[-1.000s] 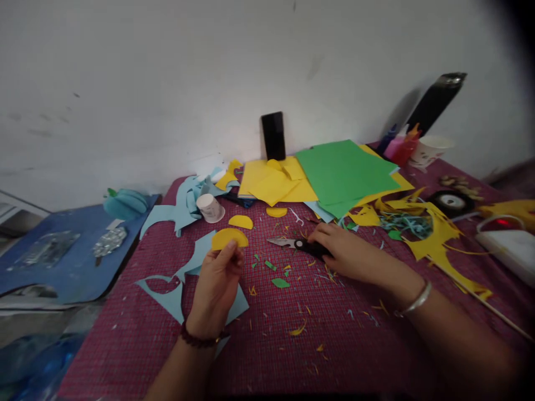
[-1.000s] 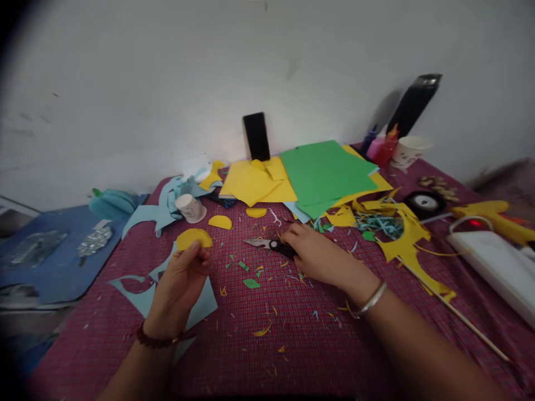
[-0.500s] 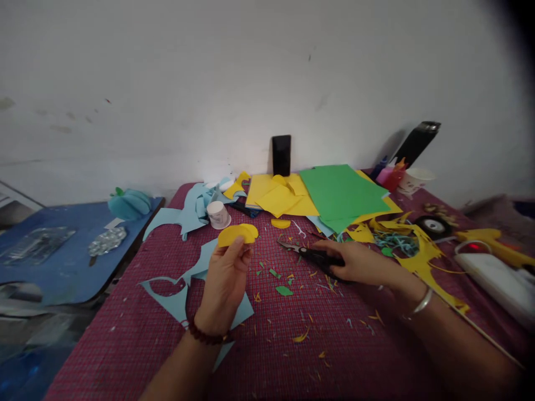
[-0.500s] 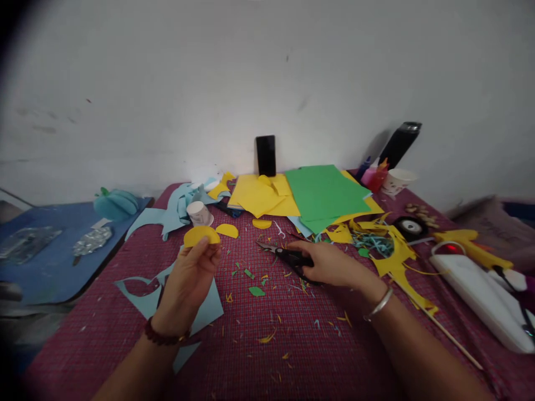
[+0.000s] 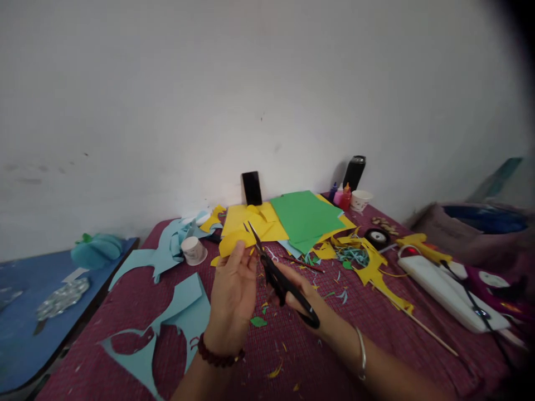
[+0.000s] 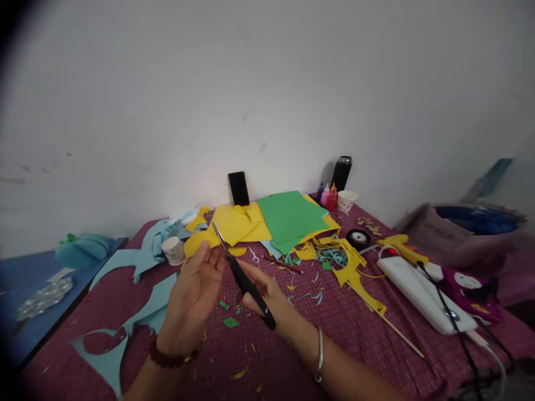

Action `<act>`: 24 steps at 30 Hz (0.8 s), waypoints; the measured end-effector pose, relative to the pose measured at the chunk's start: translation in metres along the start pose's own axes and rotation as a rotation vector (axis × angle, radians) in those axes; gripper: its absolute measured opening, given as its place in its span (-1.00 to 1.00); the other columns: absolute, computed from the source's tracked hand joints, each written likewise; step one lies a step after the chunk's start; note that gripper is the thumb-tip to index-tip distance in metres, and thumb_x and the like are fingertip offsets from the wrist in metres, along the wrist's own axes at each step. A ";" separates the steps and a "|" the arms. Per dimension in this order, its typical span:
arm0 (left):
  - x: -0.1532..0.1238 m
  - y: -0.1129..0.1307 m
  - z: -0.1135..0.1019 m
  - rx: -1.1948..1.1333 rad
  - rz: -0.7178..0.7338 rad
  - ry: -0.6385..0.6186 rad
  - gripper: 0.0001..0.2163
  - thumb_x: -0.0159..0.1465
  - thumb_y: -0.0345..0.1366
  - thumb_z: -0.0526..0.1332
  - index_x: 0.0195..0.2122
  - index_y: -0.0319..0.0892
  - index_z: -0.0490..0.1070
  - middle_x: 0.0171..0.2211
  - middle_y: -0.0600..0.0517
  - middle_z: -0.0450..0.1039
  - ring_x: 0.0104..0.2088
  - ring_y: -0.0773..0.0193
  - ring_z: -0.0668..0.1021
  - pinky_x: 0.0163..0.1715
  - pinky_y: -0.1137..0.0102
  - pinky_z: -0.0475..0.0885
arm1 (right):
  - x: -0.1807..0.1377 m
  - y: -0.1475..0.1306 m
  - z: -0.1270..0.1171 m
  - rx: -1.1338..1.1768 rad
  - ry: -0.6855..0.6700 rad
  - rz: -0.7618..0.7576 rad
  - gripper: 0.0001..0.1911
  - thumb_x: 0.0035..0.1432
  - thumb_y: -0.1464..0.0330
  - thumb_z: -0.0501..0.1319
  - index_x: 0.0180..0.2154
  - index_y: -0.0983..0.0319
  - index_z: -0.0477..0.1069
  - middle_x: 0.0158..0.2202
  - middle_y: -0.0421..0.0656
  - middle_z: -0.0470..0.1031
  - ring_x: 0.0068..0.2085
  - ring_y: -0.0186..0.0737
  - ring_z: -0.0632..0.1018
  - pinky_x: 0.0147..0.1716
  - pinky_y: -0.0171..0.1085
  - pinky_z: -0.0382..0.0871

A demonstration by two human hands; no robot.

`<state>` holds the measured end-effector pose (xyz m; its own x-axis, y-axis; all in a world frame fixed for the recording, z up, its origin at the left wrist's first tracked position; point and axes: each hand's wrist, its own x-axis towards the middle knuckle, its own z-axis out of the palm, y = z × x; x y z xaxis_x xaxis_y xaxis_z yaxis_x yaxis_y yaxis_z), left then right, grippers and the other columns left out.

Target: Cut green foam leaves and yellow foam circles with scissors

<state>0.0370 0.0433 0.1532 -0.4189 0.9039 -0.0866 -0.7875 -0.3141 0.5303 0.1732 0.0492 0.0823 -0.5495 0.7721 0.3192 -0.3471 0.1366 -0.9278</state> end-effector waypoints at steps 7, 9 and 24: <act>0.001 -0.005 -0.003 -0.010 0.022 0.001 -0.88 0.20 -0.56 0.21 -0.38 -0.24 0.47 -0.38 0.02 0.58 -0.35 0.35 0.60 -0.26 0.44 0.50 | -0.001 0.009 0.006 0.034 0.075 -0.016 -0.28 -0.05 -0.04 0.32 0.11 0.15 0.36 -0.42 -0.20 0.38 -0.51 -0.37 0.29 -0.55 -0.39 0.24; 0.001 -0.006 -0.005 -0.016 0.022 0.008 -0.87 0.21 -0.56 0.21 -0.39 -0.23 0.47 -0.38 0.03 0.58 -0.35 0.35 0.60 -0.26 0.44 0.50 | -0.002 0.008 0.007 0.031 0.093 -0.013 -0.27 -0.07 -0.04 0.33 0.11 0.14 0.37 -0.45 -0.21 0.37 -0.52 -0.37 0.28 -0.57 -0.40 0.23; -0.002 -0.011 -0.003 -0.003 0.011 0.018 -0.91 0.17 -0.53 0.26 -0.39 -0.22 0.49 -0.39 0.04 0.58 -0.34 0.35 0.60 -0.22 0.44 0.46 | -0.003 0.018 0.008 -0.072 0.160 -0.026 -0.32 -0.07 0.01 0.35 0.10 0.08 0.39 -0.18 -0.06 0.55 -0.10 0.00 0.51 -0.21 -0.12 0.45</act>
<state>0.0448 0.0436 0.1450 -0.4359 0.8949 -0.0957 -0.7838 -0.3252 0.5290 0.1630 0.0444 0.0662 -0.4115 0.8558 0.3135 -0.3009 0.1971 -0.9331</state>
